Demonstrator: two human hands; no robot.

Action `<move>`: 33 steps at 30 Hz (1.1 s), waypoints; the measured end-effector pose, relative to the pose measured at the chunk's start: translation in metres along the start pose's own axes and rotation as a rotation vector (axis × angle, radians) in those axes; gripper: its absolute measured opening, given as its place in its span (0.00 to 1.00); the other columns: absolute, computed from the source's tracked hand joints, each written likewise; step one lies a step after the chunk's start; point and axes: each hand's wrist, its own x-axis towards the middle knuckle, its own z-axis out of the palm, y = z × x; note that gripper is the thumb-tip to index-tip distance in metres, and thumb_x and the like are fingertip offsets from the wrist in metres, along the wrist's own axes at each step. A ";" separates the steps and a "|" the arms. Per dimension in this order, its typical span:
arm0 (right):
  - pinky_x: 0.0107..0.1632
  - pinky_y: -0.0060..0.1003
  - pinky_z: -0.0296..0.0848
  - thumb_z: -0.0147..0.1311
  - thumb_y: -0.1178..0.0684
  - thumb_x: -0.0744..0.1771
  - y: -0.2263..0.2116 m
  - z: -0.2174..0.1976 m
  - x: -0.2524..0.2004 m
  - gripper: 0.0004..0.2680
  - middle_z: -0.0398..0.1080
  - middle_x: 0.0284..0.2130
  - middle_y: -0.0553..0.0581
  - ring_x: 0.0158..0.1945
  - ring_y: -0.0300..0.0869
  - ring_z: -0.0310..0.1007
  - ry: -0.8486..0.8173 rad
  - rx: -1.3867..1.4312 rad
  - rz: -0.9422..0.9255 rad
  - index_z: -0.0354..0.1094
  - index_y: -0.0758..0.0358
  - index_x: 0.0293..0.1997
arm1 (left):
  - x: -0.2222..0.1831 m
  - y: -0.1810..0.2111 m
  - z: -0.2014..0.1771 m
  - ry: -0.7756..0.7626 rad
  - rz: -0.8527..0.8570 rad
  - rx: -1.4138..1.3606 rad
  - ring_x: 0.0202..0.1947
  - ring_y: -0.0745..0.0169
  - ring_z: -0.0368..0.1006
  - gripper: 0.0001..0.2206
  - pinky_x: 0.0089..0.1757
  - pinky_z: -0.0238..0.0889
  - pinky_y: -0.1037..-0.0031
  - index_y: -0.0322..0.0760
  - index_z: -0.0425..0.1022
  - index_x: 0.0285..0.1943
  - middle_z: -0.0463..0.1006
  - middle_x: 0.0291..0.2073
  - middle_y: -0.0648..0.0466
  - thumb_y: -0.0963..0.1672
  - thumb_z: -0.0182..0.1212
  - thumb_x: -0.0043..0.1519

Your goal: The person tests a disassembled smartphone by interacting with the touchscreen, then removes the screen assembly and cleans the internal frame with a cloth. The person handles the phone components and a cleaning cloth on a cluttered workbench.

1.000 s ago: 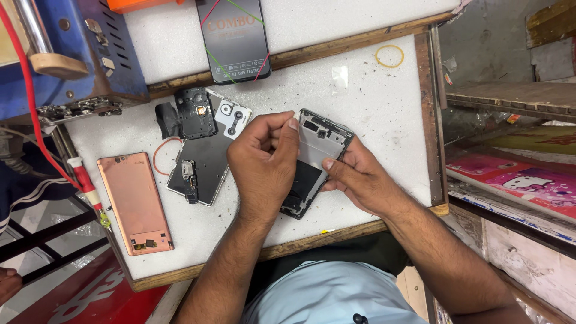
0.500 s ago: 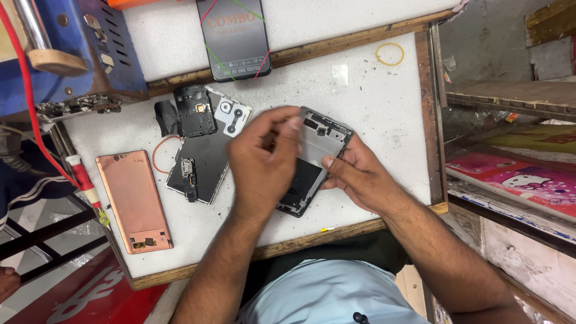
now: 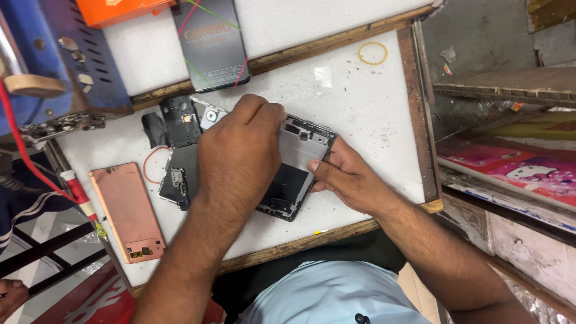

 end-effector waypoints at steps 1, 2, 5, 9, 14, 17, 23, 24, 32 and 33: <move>0.51 0.39 0.82 0.46 0.54 0.72 0.000 0.001 -0.001 0.20 0.67 0.56 0.64 0.55 0.41 0.74 -0.005 0.011 -0.005 0.43 0.66 0.72 | 0.000 0.001 0.000 -0.025 0.045 0.096 0.33 0.57 0.79 0.06 0.31 0.72 0.67 0.36 0.78 0.40 0.77 0.37 0.52 0.37 0.65 0.56; 0.52 0.39 0.83 0.45 0.54 0.72 -0.001 0.001 -0.001 0.20 0.66 0.57 0.64 0.56 0.41 0.74 -0.011 0.022 -0.010 0.43 0.66 0.72 | -0.001 0.002 0.001 -0.034 0.109 0.176 0.32 0.58 0.77 0.05 0.30 0.71 0.69 0.35 0.77 0.40 0.76 0.35 0.51 0.38 0.65 0.56; 0.53 0.41 0.84 0.44 0.55 0.72 -0.006 0.002 0.000 0.20 0.67 0.56 0.65 0.56 0.42 0.74 -0.017 -0.006 -0.008 0.42 0.65 0.72 | 0.001 0.000 0.004 0.002 0.264 0.335 0.31 0.60 0.75 0.07 0.28 0.69 0.72 0.33 0.75 0.40 0.73 0.35 0.50 0.40 0.66 0.56; 0.53 0.43 0.83 0.43 0.55 0.71 -0.010 0.004 0.000 0.20 0.66 0.56 0.64 0.57 0.43 0.74 -0.011 0.024 0.015 0.43 0.65 0.72 | 0.001 -0.009 0.008 0.122 0.297 0.178 0.35 0.58 0.74 0.08 0.33 0.69 0.70 0.32 0.75 0.43 0.73 0.38 0.50 0.39 0.68 0.59; 0.53 0.43 0.81 0.45 0.55 0.71 -0.012 0.006 -0.001 0.20 0.67 0.57 0.64 0.57 0.43 0.73 0.015 -0.003 0.022 0.45 0.66 0.72 | -0.027 -0.014 0.005 0.174 0.172 -0.046 0.32 0.55 0.74 0.07 0.32 0.68 0.66 0.33 0.73 0.38 0.73 0.33 0.50 0.38 0.69 0.60; 0.54 0.43 0.81 0.46 0.54 0.70 -0.009 0.005 -0.001 0.21 0.67 0.58 0.64 0.58 0.43 0.73 0.018 0.001 0.029 0.45 0.65 0.71 | -0.044 -0.012 0.004 0.182 0.013 -0.094 0.33 0.54 0.75 0.06 0.35 0.70 0.66 0.34 0.74 0.40 0.75 0.34 0.50 0.38 0.69 0.64; 0.50 0.39 0.80 0.48 0.53 0.71 -0.002 0.001 -0.001 0.20 0.68 0.56 0.64 0.55 0.41 0.73 0.038 -0.050 0.033 0.48 0.64 0.72 | -0.050 0.004 0.004 0.219 -0.214 -0.290 0.37 0.57 0.81 0.14 0.39 0.75 0.69 0.29 0.78 0.57 0.82 0.38 0.49 0.35 0.64 0.63; 0.49 0.38 0.79 0.48 0.52 0.71 -0.001 0.000 -0.001 0.20 0.69 0.56 0.64 0.54 0.41 0.73 0.045 -0.060 0.031 0.49 0.65 0.72 | -0.049 0.009 0.007 0.243 -0.254 -0.318 0.39 0.59 0.82 0.11 0.40 0.76 0.71 0.32 0.79 0.55 0.82 0.40 0.50 0.36 0.65 0.64; 0.50 0.36 0.79 0.49 0.51 0.70 0.001 -0.003 -0.001 0.21 0.68 0.58 0.61 0.57 0.38 0.71 0.027 -0.030 0.026 0.48 0.64 0.72 | -0.039 0.020 0.016 0.183 -0.385 -0.304 0.37 0.62 0.83 0.06 0.36 0.78 0.78 0.33 0.82 0.49 0.82 0.38 0.50 0.39 0.66 0.64; 0.50 0.36 0.79 0.49 0.51 0.70 0.000 -0.003 -0.002 0.22 0.68 0.58 0.61 0.57 0.38 0.71 0.026 -0.039 0.035 0.48 0.63 0.72 | -0.039 0.019 0.016 0.168 -0.389 -0.298 0.36 0.62 0.83 0.06 0.35 0.77 0.78 0.33 0.82 0.48 0.82 0.38 0.50 0.39 0.67 0.64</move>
